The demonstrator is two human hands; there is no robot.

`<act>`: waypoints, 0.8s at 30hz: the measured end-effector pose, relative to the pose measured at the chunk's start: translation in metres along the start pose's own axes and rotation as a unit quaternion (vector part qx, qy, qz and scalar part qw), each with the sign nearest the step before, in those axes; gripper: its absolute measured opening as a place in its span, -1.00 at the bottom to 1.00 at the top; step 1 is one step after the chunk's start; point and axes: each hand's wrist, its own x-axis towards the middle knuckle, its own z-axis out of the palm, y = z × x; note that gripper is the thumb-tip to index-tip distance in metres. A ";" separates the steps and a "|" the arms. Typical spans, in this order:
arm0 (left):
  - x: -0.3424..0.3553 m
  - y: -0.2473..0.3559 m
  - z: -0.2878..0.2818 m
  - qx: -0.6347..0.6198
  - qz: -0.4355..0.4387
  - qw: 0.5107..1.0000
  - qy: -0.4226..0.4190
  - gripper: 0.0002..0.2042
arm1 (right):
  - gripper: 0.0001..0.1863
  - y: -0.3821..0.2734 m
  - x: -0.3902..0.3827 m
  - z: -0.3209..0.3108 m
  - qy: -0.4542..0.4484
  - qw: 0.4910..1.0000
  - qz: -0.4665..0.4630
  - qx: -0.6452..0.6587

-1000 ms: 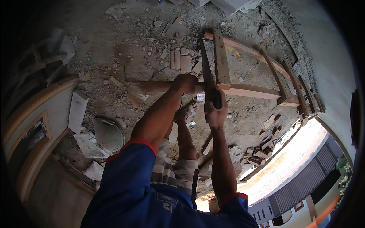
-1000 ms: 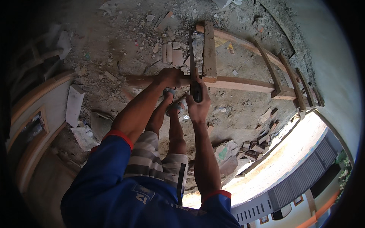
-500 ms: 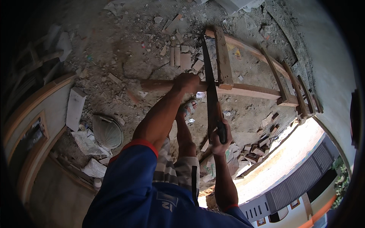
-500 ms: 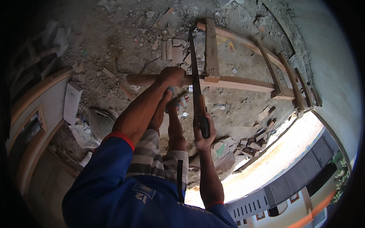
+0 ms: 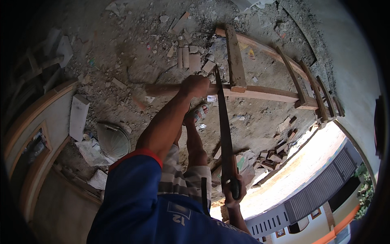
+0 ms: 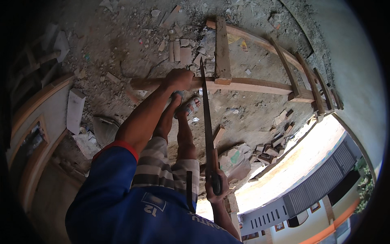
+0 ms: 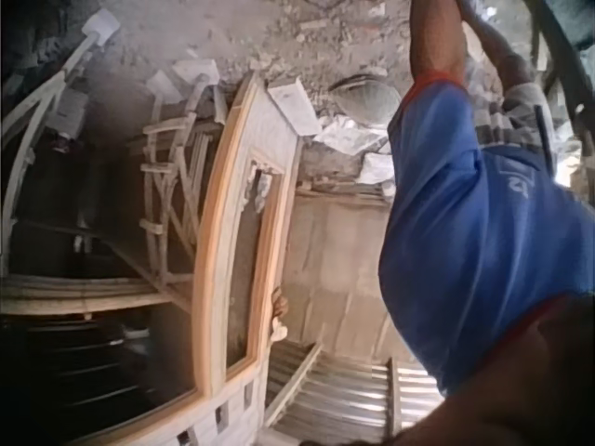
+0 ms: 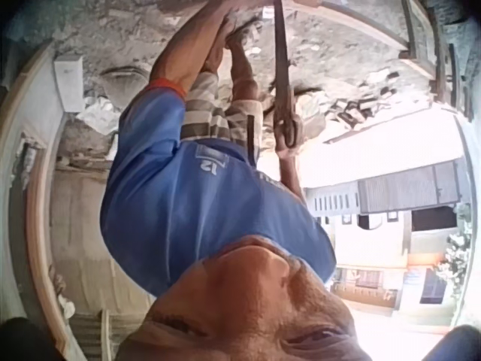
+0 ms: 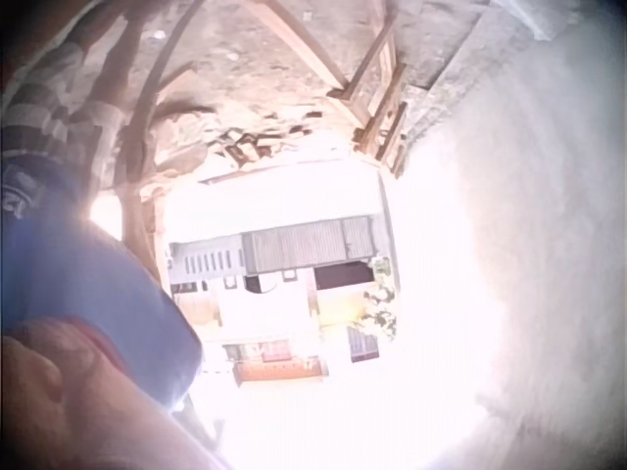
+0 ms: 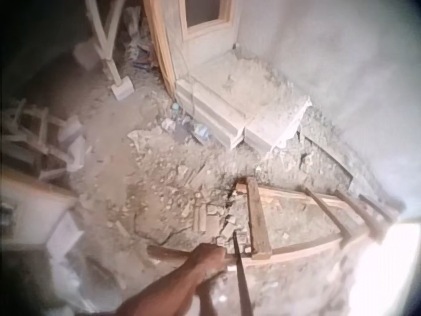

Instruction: The person uses a hand saw to cut through a piece of lumber on the floor.

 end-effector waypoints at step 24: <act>0.004 0.015 -0.019 0.016 -0.017 0.997 -0.080 -0.60 | -0.42 0.032 0.144 0.090 0.031 0.997 -0.063 0.038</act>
